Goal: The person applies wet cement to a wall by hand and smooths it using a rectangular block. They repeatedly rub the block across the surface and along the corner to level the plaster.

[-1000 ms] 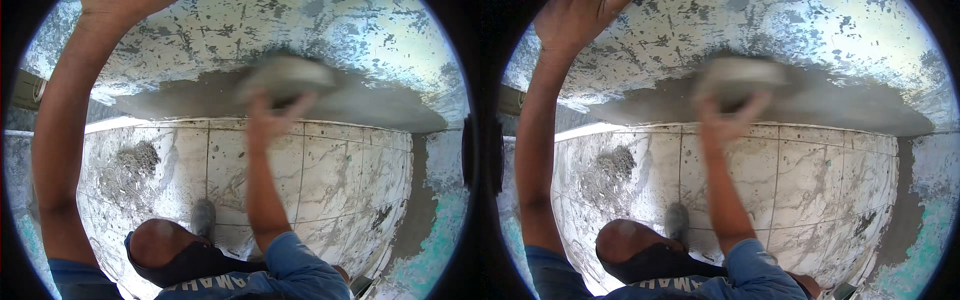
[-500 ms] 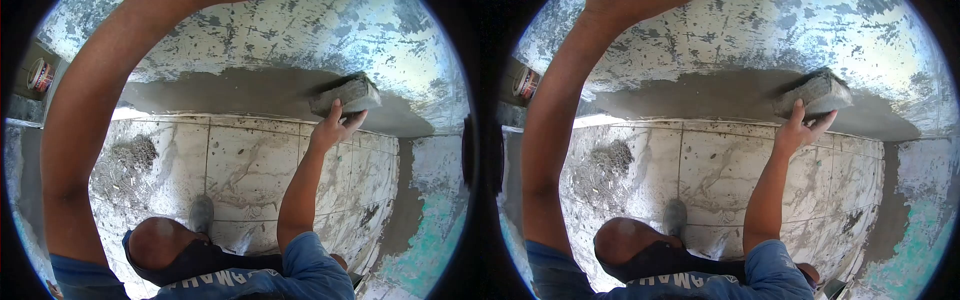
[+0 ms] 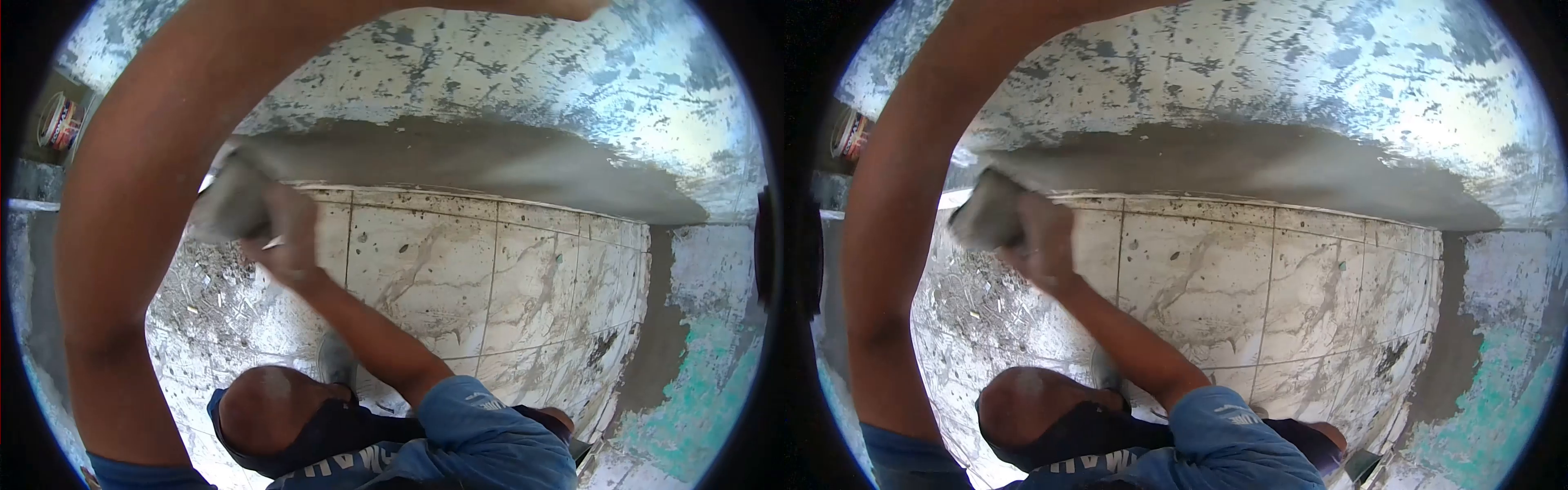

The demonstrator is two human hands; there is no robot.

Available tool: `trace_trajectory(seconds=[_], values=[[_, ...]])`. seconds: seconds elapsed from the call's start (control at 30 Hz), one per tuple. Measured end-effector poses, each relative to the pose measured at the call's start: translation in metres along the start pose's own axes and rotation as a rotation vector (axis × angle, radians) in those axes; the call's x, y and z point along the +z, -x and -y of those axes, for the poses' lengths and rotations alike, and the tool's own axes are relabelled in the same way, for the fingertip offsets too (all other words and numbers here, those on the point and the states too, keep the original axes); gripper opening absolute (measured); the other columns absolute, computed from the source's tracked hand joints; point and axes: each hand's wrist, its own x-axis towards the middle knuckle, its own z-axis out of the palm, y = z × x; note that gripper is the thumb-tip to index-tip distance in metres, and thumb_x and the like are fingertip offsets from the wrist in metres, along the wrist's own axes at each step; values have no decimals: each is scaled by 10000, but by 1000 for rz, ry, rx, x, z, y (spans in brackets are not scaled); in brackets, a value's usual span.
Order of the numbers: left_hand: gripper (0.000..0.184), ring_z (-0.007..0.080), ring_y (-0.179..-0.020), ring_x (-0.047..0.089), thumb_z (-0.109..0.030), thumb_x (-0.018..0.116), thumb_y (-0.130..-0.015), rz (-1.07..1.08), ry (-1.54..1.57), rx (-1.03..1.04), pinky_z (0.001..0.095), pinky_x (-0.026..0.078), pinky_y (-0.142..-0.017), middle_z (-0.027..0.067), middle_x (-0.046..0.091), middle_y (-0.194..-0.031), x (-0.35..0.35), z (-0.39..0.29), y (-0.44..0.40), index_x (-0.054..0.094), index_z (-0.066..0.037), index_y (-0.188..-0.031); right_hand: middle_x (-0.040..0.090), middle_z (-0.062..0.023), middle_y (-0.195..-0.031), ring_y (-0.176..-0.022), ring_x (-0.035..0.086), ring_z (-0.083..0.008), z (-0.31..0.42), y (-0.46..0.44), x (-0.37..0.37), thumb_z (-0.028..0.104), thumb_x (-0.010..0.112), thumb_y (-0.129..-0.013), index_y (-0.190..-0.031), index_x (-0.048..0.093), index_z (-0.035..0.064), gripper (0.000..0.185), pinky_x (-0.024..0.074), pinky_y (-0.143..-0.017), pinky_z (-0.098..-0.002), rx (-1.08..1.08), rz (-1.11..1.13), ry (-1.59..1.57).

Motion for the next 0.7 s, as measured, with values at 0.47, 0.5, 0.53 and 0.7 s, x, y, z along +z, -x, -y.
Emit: trace_trajectory(seconds=[0.47, 0.5, 0.53, 0.7], values=[[530, 312, -1079, 623, -271, 687, -873, -40, 91, -57, 432, 467, -942, 222, 626, -1180, -12, 4, 0, 533, 54, -1264, 316, -231, -1427, -1285, 379, -327, -45, -53, -94, 227, 792, -794, -1470, 165, -35, 959, 364, -1074, -416, 340, -613, 190], [529, 311, -1078, 624, -269, 688, -873, -52, 85, -59, 432, 468, -940, 221, 627, -1178, -21, 4, 5, 534, 54, -1263, 316, -226, -1422, -1285, 371, -325, -48, -42, -61, 255, 799, -782, -1463, 189, -38, 959, 341, -1086, -427, 249, -500, 170], [528, 311, -1076, 626, -267, 689, -873, -75, 83, -65, 432, 469, -939, 221, 628, -1176, -29, 7, 14, 535, 55, -1261, 316, -222, -1418, -1285, 363, -323, -53, -31, -27, 283, 805, -770, -1455, 213, -41, 961, 317, -1098, -438, 156, -390, 150], [522, 307, -1068, 633, -260, 694, -872, -202, 39, -179, 432, 475, -934, 219, 635, -1167, -132, 21, 136, 539, 59, -1255, 524, -196, -1243, -1165, 491, -359, -15, -11, 87, 290, 795, -689, -1338, 429, 5, 798, 341, -982, -477, -34, 163, 137]])
